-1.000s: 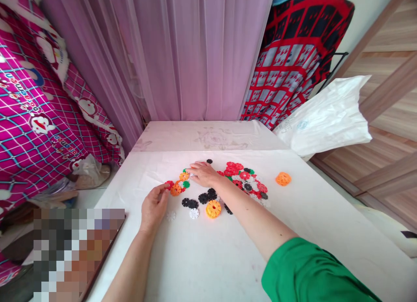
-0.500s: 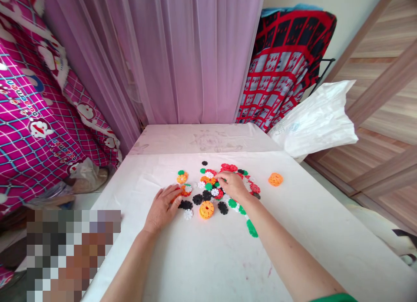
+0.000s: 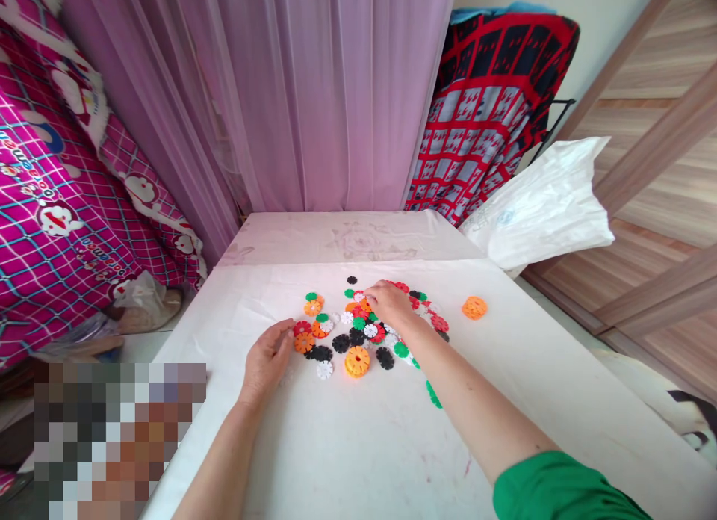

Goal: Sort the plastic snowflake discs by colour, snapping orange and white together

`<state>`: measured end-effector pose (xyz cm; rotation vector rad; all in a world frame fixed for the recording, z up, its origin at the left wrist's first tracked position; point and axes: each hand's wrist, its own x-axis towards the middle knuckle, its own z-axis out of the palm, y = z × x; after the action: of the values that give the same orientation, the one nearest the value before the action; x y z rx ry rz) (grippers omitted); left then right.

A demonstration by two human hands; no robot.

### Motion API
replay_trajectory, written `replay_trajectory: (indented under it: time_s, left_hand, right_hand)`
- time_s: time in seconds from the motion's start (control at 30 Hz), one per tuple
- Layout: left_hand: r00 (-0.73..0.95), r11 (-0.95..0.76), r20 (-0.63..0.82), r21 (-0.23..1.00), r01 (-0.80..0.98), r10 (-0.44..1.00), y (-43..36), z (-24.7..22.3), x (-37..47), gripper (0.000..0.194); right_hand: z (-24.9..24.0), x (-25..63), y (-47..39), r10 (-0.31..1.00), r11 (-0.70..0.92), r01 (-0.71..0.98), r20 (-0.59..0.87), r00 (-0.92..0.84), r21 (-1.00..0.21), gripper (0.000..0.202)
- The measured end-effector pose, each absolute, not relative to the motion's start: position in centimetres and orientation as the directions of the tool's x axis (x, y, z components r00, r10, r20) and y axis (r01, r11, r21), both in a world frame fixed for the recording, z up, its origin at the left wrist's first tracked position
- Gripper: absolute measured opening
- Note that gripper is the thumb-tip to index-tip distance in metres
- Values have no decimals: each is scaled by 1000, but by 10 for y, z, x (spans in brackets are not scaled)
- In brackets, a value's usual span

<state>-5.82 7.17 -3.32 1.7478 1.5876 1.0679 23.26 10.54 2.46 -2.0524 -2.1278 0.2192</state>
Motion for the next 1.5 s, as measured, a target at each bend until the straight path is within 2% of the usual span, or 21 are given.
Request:
replay_trajectory:
  time_s: [0.13, 0.27, 0.37, 0.53, 0.7, 0.93, 1.13, 1.27, 1.4, 1.5]
  left_hand:
    - [6, -181, 214, 806, 563, 977, 72, -35, -58, 44]
    - [10, -198, 233, 802, 564, 972, 72, -35, -58, 41]
    - [11, -197, 232, 798, 569, 973, 72, -34, -58, 42]
    - [5, -190, 231, 789, 584, 973, 72, -33, -58, 42]
    - [5, -195, 237, 786, 587, 971, 73, -34, -59, 42]
    - [10, -192, 230, 787, 586, 973, 73, -34, -59, 42]
    - [-7, -175, 220, 798, 577, 976, 72, -32, -58, 42]
    - [-8, -172, 216, 801, 573, 976, 72, -32, -57, 42]
    - [1, -169, 207, 796, 581, 978, 71, -31, -57, 43]
    - [1, -172, 209, 799, 576, 978, 71, -32, -57, 43]
  right_hand:
    - [24, 248, 100, 995, -4, 990, 95, 18, -141, 32]
    - [28, 244, 92, 995, 88, 984, 49, -82, -154, 28]
    - [29, 235, 90, 996, 86, 984, 1, -87, -158, 33]
    - [24, 228, 96, 997, 69, 983, 42, -63, -172, 40]
    - [19, 224, 99, 996, 66, 987, 75, -55, -145, 36]
    - [10, 223, 98, 991, 33, 963, 132, 2, -266, 30]
    - [11, 220, 101, 974, 151, 953, 202, -99, -261, 28]
    - [16, 216, 116, 957, 281, 919, 147, -249, -276, 26]
    - [19, 215, 135, 967, 246, 926, 10, -254, -286, 24]
    - [23, 213, 145, 970, 219, 935, -41, -239, -279, 27]
